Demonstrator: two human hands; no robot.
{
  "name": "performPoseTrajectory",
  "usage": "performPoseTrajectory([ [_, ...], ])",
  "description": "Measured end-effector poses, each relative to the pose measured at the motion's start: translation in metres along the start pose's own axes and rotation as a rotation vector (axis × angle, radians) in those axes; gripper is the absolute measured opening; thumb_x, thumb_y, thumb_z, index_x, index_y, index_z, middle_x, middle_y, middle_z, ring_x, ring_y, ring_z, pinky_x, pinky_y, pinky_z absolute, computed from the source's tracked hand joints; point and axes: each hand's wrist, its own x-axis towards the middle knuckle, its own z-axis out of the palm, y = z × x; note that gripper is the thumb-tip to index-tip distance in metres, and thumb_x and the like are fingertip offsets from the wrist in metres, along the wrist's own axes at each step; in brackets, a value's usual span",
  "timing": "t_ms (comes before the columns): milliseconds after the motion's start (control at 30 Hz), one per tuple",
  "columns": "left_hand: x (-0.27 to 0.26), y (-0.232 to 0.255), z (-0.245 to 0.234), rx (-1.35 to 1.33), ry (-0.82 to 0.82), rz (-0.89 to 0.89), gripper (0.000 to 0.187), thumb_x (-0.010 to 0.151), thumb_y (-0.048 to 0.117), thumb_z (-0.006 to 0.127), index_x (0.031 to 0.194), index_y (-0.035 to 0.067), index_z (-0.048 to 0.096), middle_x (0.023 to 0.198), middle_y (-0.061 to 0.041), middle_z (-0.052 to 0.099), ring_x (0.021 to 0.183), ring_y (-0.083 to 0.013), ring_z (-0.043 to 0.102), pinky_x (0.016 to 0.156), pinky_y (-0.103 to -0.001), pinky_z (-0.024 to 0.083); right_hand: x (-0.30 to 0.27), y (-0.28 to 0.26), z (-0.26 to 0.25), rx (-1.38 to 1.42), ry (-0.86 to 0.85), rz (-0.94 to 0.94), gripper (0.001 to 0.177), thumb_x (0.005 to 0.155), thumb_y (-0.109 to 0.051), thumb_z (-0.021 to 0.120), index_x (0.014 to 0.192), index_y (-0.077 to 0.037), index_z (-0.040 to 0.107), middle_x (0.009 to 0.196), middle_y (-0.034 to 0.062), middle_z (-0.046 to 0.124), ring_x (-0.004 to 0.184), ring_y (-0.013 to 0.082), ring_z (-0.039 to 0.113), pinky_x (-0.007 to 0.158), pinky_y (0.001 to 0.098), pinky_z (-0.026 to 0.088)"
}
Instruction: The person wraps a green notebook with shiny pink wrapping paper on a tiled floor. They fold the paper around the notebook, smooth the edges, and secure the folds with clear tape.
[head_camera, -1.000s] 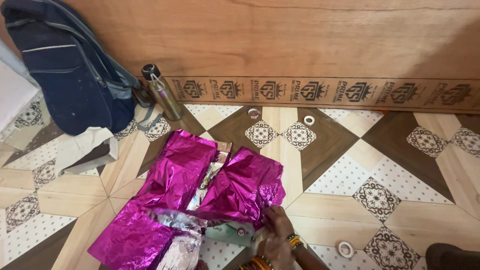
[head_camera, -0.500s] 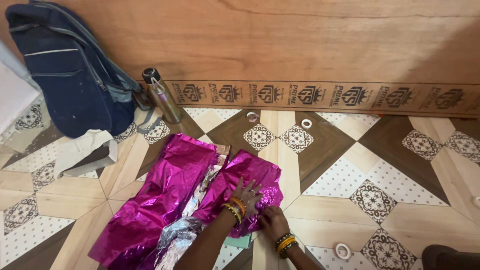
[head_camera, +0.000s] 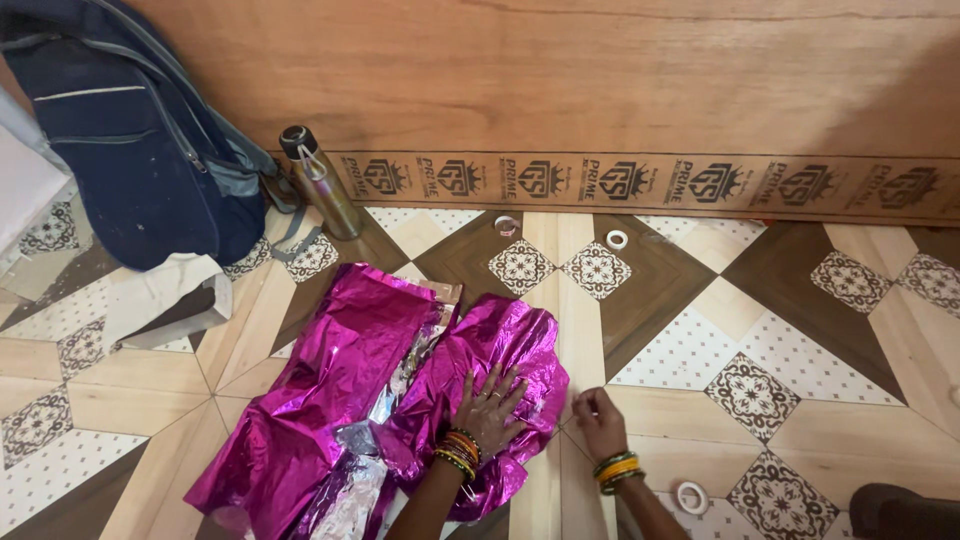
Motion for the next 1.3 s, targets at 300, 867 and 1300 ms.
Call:
performPoseTrajectory([
  [300, 0.014, 0.028, -0.018, 0.324, 0.005, 0.025, 0.069, 0.103, 0.050, 0.038, 0.163, 0.027, 0.012, 0.170, -0.008, -0.020, 0.156, -0.0345, -0.014, 0.117, -0.072, -0.006, 0.013, -0.041, 0.010, 0.362, -0.200, 0.067, 0.014, 0.099, -0.014, 0.062, 0.100, -0.003, 0.071, 0.090, 0.0050, 0.073, 0.080, 0.0133, 0.069, 0.074, 0.0316, 0.058],
  [867, 0.019, 0.037, 0.003, 0.310, 0.153, 0.128, 0.062, 0.101, 0.030, 0.046, 0.159, 0.020, 0.025, 0.173, -0.011, 0.000, 0.158, -0.0372, -0.002, 0.117, -0.076, 0.000, 0.024, -0.073, 0.007, -0.101, 0.095, -0.268, 0.010, 0.088, -0.007, 0.073, 0.087, -0.003, 0.064, 0.082, 0.0083, 0.075, 0.071, 0.0149, 0.070, 0.065, 0.0294, 0.058],
  [1300, 0.027, 0.039, 0.028, 0.509, 0.387, 0.094, 0.068, 0.095, 0.036, 0.049, 0.158, 0.016, 0.030, 0.169, -0.011, 0.015, 0.157, -0.0309, 0.000, 0.119, -0.067, -0.002, -0.007, -0.138, 0.039, -0.587, -0.072, -0.473, 0.018, 0.092, -0.022, 0.070, 0.104, -0.008, 0.073, 0.091, 0.0134, 0.075, 0.066, 0.0275, 0.073, 0.061, 0.0404, 0.059],
])
